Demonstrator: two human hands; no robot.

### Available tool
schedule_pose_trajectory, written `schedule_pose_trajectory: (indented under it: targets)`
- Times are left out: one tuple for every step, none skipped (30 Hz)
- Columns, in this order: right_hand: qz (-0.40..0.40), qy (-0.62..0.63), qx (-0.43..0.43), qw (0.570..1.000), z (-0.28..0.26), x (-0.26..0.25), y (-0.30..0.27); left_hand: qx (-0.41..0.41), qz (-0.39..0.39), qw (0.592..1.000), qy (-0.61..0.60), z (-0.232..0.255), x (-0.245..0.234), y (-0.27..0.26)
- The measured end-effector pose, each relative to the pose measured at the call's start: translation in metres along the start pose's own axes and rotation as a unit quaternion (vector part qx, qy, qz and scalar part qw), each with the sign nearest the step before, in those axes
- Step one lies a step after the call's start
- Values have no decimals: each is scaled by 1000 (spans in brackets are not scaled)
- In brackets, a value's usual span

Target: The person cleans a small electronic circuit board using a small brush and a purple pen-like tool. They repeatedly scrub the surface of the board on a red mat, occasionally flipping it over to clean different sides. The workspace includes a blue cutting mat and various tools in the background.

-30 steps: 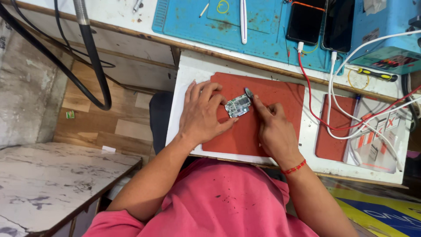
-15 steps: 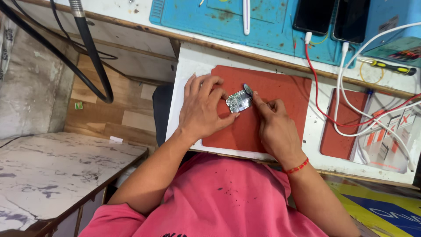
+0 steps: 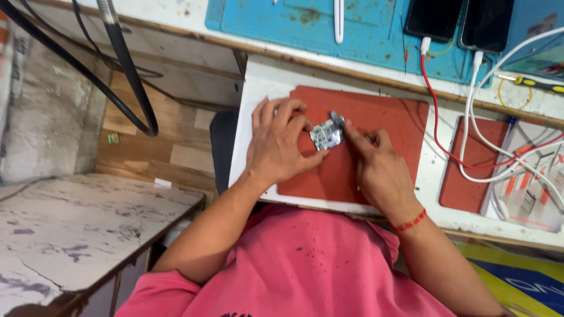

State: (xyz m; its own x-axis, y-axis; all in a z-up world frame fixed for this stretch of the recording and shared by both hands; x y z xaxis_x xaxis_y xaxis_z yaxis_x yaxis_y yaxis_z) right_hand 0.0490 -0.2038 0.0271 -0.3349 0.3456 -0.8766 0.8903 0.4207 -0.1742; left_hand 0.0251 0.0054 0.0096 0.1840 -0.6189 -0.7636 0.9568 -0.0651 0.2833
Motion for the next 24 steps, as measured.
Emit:
schedule_pose_trajectory:
  targets:
    - [-1, -2, -2, 1000, 1, -1, -3, 0, -1, 1000, -5, 3, 2, -4]
    - [7, 0, -10, 1000, -1, 0, 0, 5, 3, 1000, -1, 3, 0, -1]
    - [10, 4, -21, 1000, -4, -1, 1, 11, 6, 1000, 3, 2, -2, 1]
    - [15, 8, -30, 999, -5, -3, -3, 9, 9, 1000, -1, 1, -3, 3]
    - [19, 12, -39, 999, -7, -3, -3, 7, 11, 1000, -5, 1, -3, 5]
    - [27, 11, -33, 999, -6, -1, -4, 0, 7, 1000, -16, 3, -1, 0]
    - [36, 9, -27, 999, -4, 1, 0, 1, 2, 1000, -12, 3, 0, -4]
    - [49, 6, -25, 998, -2, 0, 4, 5, 3, 1000, -6, 1, 1, -3]
    - [24, -4, -21, 999, -2, 2, 0, 8, 4, 1000, 0, 1, 1, -2]
    - [3, -13, -19, 1000, -4, 5, -4, 8, 7, 1000, -1, 1, 0, -1]
    - [-18, -22, -16, 999, -6, 8, -5, 7, 11, 1000, -3, 2, -2, -1]
    - [1, -20, -20, 1000, -4, 6, -3, 5, 14, 1000, -7, 3, -1, -1]
    - [20, -18, -24, 999, 0, 3, 0, 6, 16, 1000, -5, 3, -1, 0]
    - [35, -16, -25, 999, 3, 2, -1, 4, 14, 1000, -4, 2, -1, -1]
    - [28, -14, -23, 999, 4, 4, -3, 2, 11, 1000, -3, 2, -1, -3]
    - [24, -13, -25, 999, 4, 5, -1, 3, 8, 1000, -3, 3, -1, -2]
    - [20, -11, -27, 999, 4, 5, 1, 4, 5, 1000, -4, 4, -2, -2]
    - [16, -12, -39, 999, 3, 4, 1, 4, 4, 1000, -1, 4, -4, 0]
    - [12, -12, -52, 999, 2, 1, -4, 8, 11, 1000, -3, 4, -5, 1]
    - [4, -11, -63, 998, 0, 1, -6, 8, 16, 1000, -6, 5, -5, 0]
    - [14, -14, -39, 999, 2, -1, -1, 8, 20, 1000, -10, 5, -4, -1]
    - [21, -16, -12, 1000, 5, -4, 2, 6, 18, 1000, -6, 5, -4, -2]
    - [28, -19, 16, 999, 7, -5, 3, 5, 16, 1000, -3, 3, -3, -3]
    - [5, -21, -18, 1000, 4, -2, 0, 7, 14, 1000, 0, 3, -1, -2]
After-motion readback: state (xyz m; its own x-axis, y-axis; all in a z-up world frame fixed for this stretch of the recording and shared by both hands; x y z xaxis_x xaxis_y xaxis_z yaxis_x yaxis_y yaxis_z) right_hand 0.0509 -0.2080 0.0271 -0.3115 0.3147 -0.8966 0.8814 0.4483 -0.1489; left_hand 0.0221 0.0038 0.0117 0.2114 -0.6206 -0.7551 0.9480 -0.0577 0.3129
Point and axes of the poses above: each hand's wrist, its own y-axis towards the middle knuckle, its own x-axis out of the palm, z = x × y, the point moved 3 cm from there along y, towards the middle knuckle, and after that the axes turned 3 degrees about x, right-handed, at the moved point
